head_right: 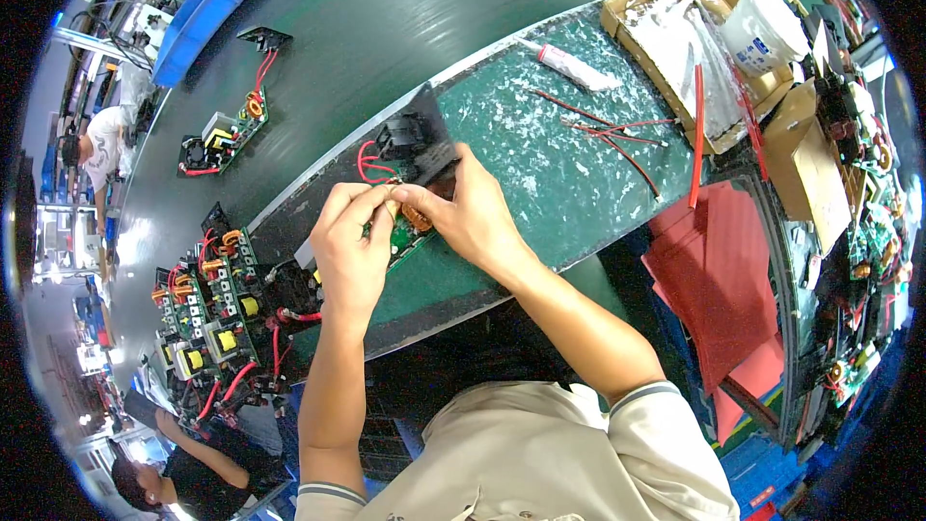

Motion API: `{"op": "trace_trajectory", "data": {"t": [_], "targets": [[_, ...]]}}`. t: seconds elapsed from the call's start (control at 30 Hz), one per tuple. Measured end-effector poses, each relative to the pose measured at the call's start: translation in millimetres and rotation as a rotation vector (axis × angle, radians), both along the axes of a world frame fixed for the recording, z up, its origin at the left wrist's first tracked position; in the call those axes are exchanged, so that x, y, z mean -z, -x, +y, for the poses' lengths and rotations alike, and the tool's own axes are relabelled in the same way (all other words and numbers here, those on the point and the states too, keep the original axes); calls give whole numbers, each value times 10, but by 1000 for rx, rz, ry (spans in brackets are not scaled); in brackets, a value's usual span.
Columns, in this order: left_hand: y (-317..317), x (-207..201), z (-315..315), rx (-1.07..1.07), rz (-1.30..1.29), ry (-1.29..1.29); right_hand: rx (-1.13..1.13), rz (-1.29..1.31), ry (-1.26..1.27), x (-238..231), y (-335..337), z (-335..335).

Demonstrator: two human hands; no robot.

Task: Assembling components onto circuit boards and applying sealant paste on a manufacturing line.

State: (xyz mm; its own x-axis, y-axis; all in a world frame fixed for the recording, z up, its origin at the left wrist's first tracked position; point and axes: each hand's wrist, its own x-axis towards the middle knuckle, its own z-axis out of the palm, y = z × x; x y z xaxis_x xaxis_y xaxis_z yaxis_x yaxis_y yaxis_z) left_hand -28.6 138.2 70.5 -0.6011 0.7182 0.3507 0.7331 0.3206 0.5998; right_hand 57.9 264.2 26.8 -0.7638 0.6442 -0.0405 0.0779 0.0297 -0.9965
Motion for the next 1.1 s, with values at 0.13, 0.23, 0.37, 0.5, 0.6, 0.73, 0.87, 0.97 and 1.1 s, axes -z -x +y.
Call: {"op": "trace_trajectory", "data": {"t": [0.13,0.23,0.37,0.5,0.6,0.73,0.87,0.97,1.1], "targets": [[-9,60,-50,9,97,-63,-75,-325,66,-247,-53,42],[-33,79,-58,36,85,-67,-187,-260,307,-198,-100,89],[-35,150,-71,99,111,-35,-155,-2,603,-53,-100,77],[-33,132,-73,93,103,-21,-135,87,612,-48,-86,60],[-23,87,-65,120,63,0,-140,124,554,-7,-82,58],[50,-10,-64,85,-101,26,-139,103,436,-34,-59,21],[139,-55,-28,58,-68,49,-124,70,287,114,46,17],[247,-102,15,27,-37,41,3,46,137,191,188,-16],[331,-68,47,16,1,75,110,31,9,122,266,-86]]}}
